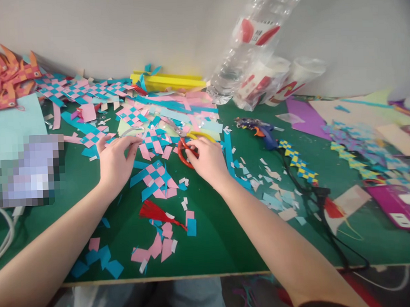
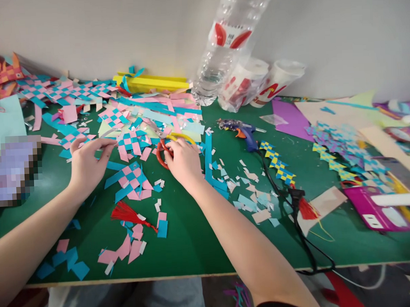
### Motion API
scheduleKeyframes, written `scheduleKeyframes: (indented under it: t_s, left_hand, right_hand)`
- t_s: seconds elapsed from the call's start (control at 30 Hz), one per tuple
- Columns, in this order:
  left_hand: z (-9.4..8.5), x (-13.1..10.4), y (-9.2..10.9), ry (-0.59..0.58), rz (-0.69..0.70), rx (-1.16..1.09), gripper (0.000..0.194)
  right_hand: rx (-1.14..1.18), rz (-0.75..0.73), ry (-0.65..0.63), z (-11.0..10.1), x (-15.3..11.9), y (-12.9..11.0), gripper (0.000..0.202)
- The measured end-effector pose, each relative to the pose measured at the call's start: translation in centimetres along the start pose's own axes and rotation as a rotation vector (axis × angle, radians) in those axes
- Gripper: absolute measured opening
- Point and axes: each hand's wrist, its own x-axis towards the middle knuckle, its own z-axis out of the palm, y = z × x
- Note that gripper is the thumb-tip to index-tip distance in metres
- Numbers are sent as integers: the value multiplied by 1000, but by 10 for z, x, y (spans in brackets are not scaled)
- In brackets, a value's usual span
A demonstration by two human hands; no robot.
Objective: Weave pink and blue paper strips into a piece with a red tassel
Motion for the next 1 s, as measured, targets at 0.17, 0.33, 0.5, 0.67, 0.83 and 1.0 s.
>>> scheduleKeyframes:
  t_s: [0.17, 0.33, 0.5, 0.67, 0.83, 1.0]
  left_hand:
    - [5, -1, -8, 15, 33, 16, 21]
    - [7, -2, -13, 33, 63, 77, 29]
    - [11, -4, -14, -36, 41, 140, 28]
    - [15, -6, -16, -65, 1, 166, 34]
    - [13, -5, -9, -42, 76, 93, 28]
    - [9, -5, 1, -180, 232, 43, 22]
  right_hand:
    - [54, -6, 67, 2, 0, 1, 16]
    - [127, 54, 55, 0, 5, 5, 16]
    - [83, 105, 85, -8, 11, 13, 16]
    - [-1, 87, 128, -4, 12, 25, 15]
    - [-42, 50, 105, 2, 10, 30, 16]
    - [-45, -7, 199, -3, 8, 17, 17]
